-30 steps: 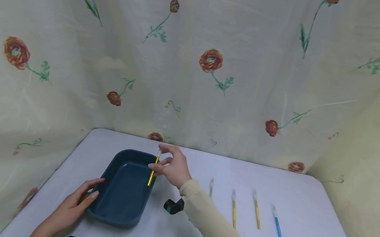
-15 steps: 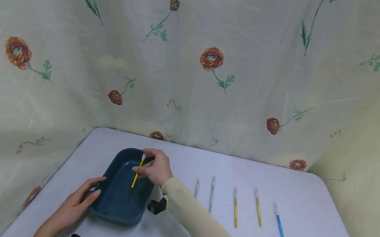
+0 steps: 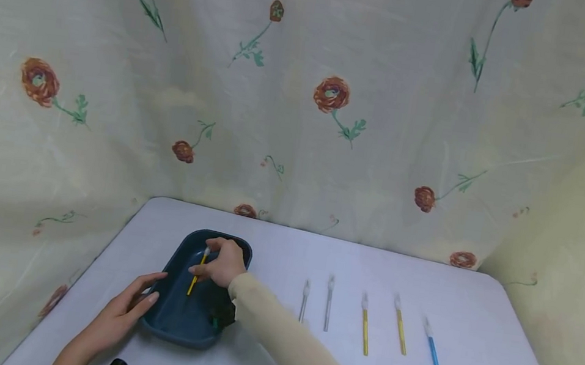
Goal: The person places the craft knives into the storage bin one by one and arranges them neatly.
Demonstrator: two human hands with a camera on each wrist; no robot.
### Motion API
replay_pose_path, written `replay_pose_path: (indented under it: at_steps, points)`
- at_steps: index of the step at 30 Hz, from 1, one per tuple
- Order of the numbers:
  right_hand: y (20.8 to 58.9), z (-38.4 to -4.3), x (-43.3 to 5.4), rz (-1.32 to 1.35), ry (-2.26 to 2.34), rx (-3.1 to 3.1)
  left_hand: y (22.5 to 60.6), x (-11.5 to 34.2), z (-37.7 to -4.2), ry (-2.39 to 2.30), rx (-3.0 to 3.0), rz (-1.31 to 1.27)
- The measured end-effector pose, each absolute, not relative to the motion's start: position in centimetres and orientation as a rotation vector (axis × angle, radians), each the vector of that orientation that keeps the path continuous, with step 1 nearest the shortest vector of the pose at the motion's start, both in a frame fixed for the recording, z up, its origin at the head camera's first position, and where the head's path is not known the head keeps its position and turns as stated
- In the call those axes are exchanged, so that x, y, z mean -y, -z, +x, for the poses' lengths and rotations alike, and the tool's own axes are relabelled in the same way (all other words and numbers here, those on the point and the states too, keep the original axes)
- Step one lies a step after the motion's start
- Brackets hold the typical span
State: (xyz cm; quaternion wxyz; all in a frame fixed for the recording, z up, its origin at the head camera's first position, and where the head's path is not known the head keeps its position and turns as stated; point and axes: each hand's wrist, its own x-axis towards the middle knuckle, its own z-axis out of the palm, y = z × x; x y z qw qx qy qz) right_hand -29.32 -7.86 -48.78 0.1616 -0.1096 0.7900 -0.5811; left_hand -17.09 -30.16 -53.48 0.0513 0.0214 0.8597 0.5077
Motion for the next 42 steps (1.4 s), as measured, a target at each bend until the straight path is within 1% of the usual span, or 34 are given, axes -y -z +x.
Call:
replay_pose_path:
  at_steps: [5, 19, 27, 33, 38, 42]
  points:
    - [49.7, -29.9, 8.8, -0.275, 1.675, -2.27, 53.6, 30.2, -17.2, -1.543, -2.612, 0.057]
    - [51.0, -31.0, 10.4, -0.183, 1.742, -2.181, 53.2, 30.0, -17.5, -1.53, -2.61, 0.054]
    - [52.3, -31.1, 11.2, -0.214, 1.676, -2.236, 53.4, 30.0, -17.3, -1.52, -2.617, 0.051]
    - [52.3, -31.2, 11.4, -0.258, 1.619, -2.26, 53.1, 30.1, -17.2, -1.53, -2.611, 0.038]
    - [52.2, -31.1, 11.6, -0.349, 1.44, -2.447, 53.1, 30.1, -17.1, -1.54, -2.608, 0.049]
    - [52.3, -30.9, 12.0, -0.35, 1.391, -2.49, 53.2, 30.1, -17.0, -1.55, -2.607, 0.049]
